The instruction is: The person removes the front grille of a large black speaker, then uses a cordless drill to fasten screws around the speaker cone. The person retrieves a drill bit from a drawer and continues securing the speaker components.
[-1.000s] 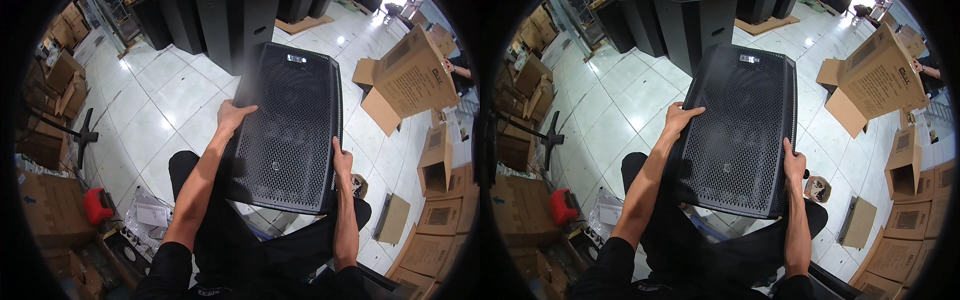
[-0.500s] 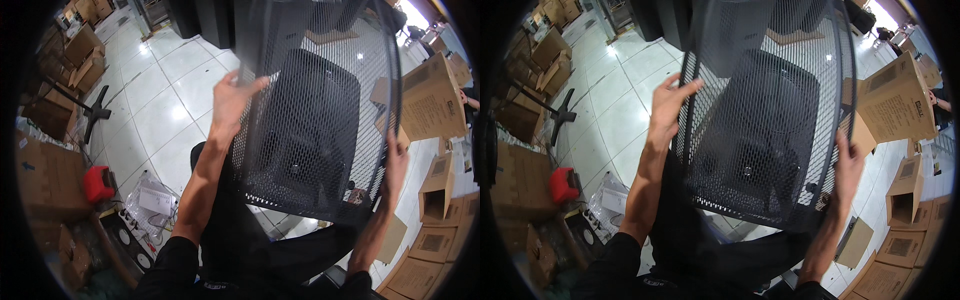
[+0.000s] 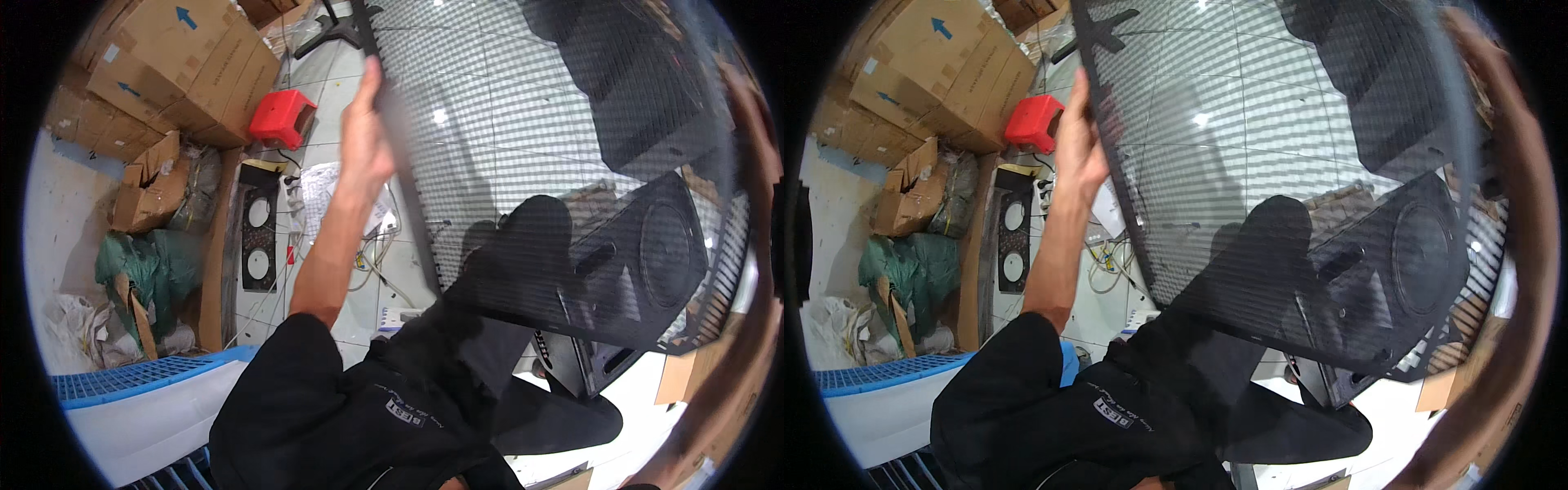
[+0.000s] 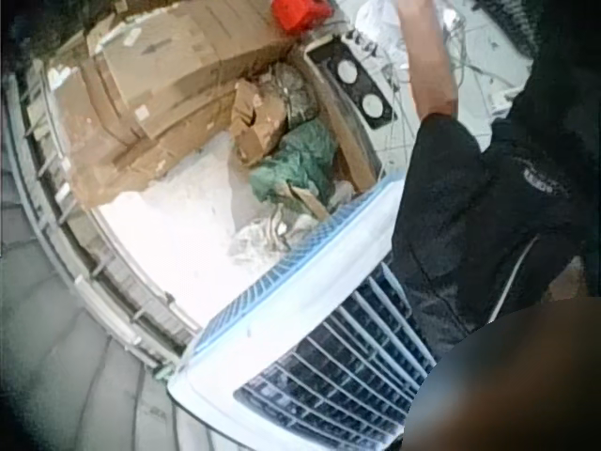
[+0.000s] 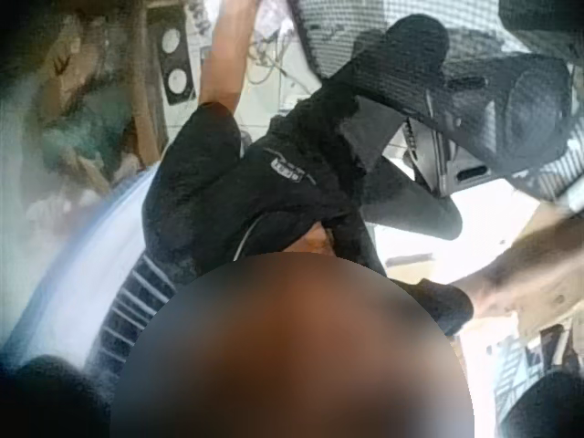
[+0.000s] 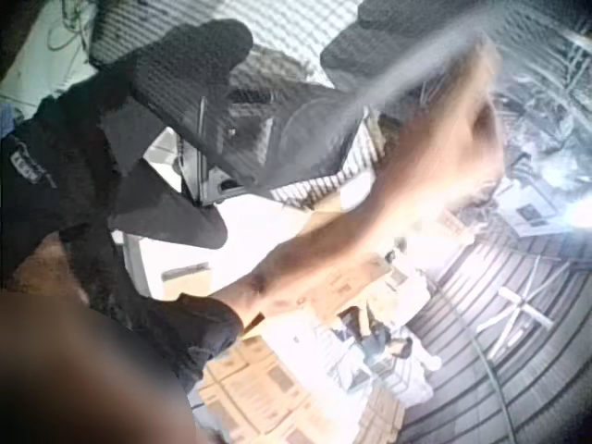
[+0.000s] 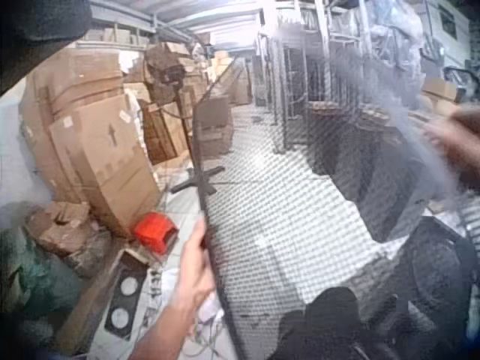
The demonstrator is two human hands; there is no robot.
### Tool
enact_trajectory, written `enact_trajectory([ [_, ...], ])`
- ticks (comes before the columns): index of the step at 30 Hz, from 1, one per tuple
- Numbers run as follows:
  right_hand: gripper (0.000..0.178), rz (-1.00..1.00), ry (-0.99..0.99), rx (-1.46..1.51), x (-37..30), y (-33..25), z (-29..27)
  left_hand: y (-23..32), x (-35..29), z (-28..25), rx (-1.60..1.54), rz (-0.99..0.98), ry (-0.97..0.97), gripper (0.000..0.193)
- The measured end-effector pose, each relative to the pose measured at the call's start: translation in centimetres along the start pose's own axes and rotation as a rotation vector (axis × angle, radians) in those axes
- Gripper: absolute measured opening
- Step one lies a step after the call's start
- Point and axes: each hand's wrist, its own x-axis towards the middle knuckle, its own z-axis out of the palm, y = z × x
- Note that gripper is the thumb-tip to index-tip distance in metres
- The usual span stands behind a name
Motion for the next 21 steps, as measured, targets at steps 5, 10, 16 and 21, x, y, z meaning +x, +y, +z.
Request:
enact_trajectory([
  [5,0.053,-0.212,-0.187,0.417,-1.1,-0.4,15.2,5.0,-3.6,-12.2,0.247,0.015,0.422,0.044],
  [10,0.061,0.167,-0.528,0.545,-5.2,-2.6,29.5,4.6,-6.6,-24.5,0.832,-0.167,0.875,0.054],
  [16,0.06,0.339,-0.911,0.548,-13.3,-3.2,41.2,3.9,-8.5,-35.0,1.151,-0.352,0.953,0.063],
  [21,0.069,0.429,-1.214,0.442,-18.2,-4.3,48.4,4.6,-7.5,-41.5,1.444,-0.49,0.919,0.075],
])
